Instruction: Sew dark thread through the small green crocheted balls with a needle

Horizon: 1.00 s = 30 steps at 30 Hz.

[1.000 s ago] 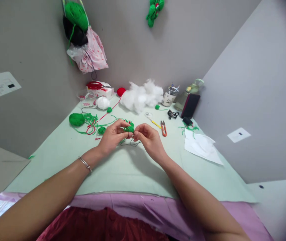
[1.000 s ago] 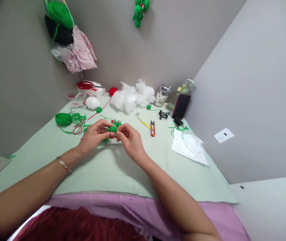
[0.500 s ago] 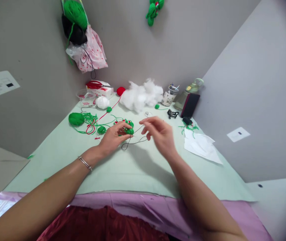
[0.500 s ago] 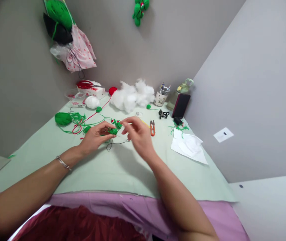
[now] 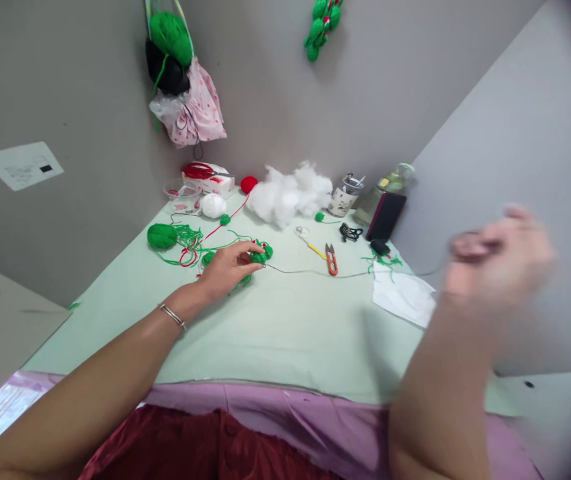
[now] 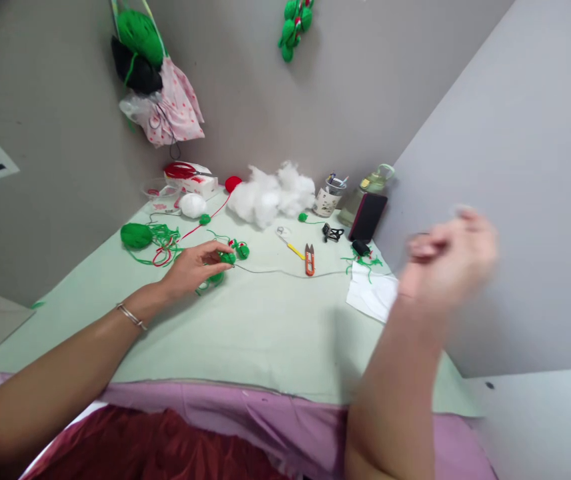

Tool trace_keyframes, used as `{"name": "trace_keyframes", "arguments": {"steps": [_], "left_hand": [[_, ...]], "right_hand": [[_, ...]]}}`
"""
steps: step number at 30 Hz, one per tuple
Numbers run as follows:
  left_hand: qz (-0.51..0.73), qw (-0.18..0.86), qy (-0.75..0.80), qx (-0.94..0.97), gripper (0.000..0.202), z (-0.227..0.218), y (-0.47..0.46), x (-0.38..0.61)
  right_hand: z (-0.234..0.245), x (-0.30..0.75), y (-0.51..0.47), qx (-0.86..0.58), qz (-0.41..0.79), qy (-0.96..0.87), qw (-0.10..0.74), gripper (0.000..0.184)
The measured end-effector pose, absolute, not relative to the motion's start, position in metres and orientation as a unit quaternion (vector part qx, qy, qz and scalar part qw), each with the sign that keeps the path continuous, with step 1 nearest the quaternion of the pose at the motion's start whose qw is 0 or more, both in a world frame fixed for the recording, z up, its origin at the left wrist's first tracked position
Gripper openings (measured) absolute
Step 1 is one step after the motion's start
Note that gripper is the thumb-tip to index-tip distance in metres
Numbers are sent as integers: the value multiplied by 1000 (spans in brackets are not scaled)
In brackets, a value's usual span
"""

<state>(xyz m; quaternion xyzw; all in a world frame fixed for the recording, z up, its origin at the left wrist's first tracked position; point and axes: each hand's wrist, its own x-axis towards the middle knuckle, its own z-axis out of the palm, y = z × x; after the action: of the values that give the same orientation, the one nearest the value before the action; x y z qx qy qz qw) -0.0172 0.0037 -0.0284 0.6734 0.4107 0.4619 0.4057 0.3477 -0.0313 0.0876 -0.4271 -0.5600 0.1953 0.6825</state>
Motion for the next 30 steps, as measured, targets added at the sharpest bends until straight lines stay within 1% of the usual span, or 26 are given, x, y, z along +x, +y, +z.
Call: {"name": "trace_keyframes", "arguments": {"steps": [1, 2, 3, 4, 7, 9, 10, 12, 15, 17, 21, 26, 28, 30], "left_hand": [[457, 424, 408, 667, 25, -28, 2, -15], [453, 438, 408, 661, 27, -26, 1, -14], [449, 447, 410, 655, 28, -25, -1, -12], [448, 454, 413, 650, 29, -24, -2, -11], [455, 464, 413, 638, 29, -18, -5, -10], [461, 464, 409, 636, 29, -14, -6, -10], [463, 463, 408, 636, 29, -13, -6, -11], [466, 463, 411, 632, 29, -12, -5, -11], [470, 469, 414, 623, 29, -13, -4, -11], [468, 469, 415, 624, 29, -14, -4, -10], [448, 468, 409, 643, 28, -19, -6, -6], [434, 453, 361, 690, 21, -27, -12, 2], [425, 478, 364, 677, 23, -29, -13, 4], [419, 541, 369, 629, 28, -30, -13, 4]], "right_hand": [[79, 324, -22, -399, 203, -524, 725, 13], [70, 299, -15, -397, 244, -531, 708, 18], [61, 275, -9, -412, 296, -559, 656, 17], [51, 252, -7, -430, 339, -598, 586, 16], [24, 206, -10, -462, 388, -679, 417, 27], [13, 193, -17, -455, 400, -721, 336, 26], [10, 191, -20, -451, 404, -730, 316, 24], [11, 193, -22, -447, 406, -727, 328, 23], [18, 198, -21, -437, 387, -703, 407, 24], [21, 198, -20, -421, 390, -693, 436, 24], [16, 192, -22, -392, 456, -658, 453, 24], [10, 188, -20, -377, 512, -586, 502, 26], [10, 189, -18, -377, 542, -567, 493, 28], [13, 191, -17, -379, 555, -569, 474, 30]]}}
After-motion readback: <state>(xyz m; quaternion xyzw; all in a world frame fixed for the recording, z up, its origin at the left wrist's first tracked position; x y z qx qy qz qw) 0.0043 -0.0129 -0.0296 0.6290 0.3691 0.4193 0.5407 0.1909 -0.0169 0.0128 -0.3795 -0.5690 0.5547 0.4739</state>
